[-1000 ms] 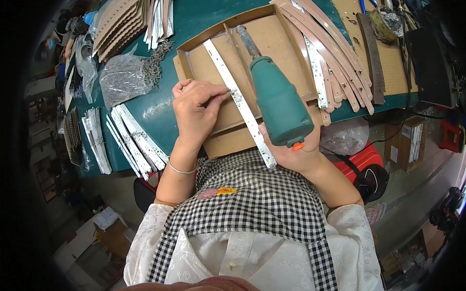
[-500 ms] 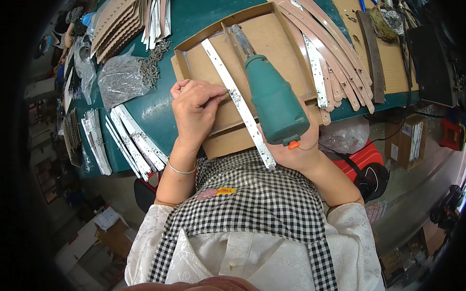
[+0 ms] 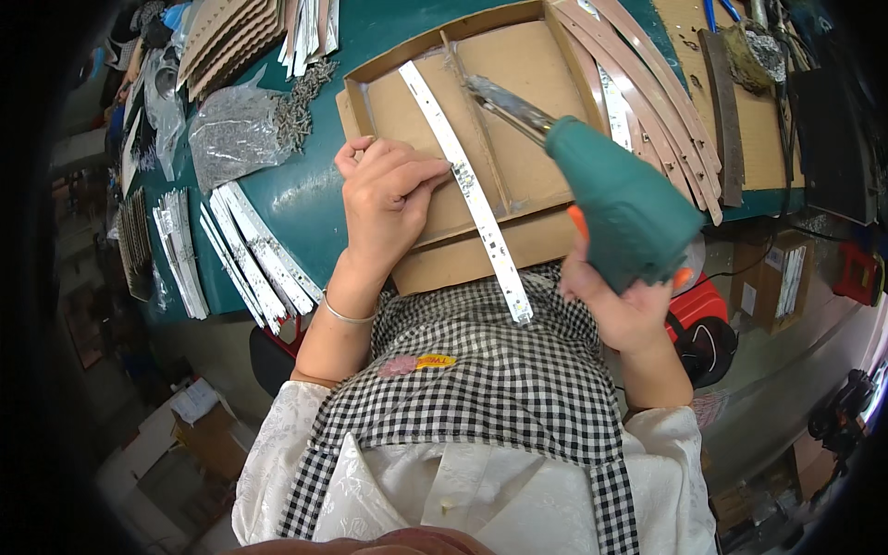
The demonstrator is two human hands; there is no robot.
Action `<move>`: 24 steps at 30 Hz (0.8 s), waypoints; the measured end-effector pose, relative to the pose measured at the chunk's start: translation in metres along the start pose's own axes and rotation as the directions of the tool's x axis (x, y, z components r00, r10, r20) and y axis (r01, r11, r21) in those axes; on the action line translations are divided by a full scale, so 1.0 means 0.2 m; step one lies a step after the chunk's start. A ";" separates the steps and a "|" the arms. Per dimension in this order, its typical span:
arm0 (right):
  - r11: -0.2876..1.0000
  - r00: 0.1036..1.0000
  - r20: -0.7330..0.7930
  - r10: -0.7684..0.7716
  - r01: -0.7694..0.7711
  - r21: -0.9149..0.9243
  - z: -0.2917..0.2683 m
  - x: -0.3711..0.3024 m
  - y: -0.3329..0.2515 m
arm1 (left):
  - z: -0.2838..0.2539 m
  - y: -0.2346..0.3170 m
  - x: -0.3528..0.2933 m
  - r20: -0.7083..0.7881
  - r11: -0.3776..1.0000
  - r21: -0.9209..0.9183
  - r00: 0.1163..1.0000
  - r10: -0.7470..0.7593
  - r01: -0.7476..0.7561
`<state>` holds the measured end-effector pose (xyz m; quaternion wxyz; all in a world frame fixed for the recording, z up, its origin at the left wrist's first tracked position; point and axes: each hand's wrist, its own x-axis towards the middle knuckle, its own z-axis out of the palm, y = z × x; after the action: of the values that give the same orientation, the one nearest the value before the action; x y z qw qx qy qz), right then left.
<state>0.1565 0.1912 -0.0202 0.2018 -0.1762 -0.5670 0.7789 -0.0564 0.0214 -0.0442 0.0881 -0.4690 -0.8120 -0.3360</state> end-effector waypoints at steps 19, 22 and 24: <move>0.998 0.987 0.146 0.062 -0.057 -0.036 -0.15 -0.08 -0.06 | 0.02 -0.02 -0.02 -0.039 0.989 -0.137 0.997 -0.061 0.055; 0.996 0.989 0.124 0.080 -0.076 -0.042 -0.12 -0.09 -0.07 | 0.01 -0.01 -0.02 -0.040 0.990 -0.133 0.997 -0.061 0.055; 0.993 0.987 0.124 0.107 -0.101 -0.053 -0.12 -0.08 -0.08 | 0.02 -0.02 -0.02 -0.041 0.990 -0.133 0.997 -0.060 0.054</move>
<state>0.1845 0.2062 -0.0105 0.1204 -0.1603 -0.5868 0.7846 -0.0562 0.0197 -0.0508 0.0655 -0.4427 -0.7990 -0.4018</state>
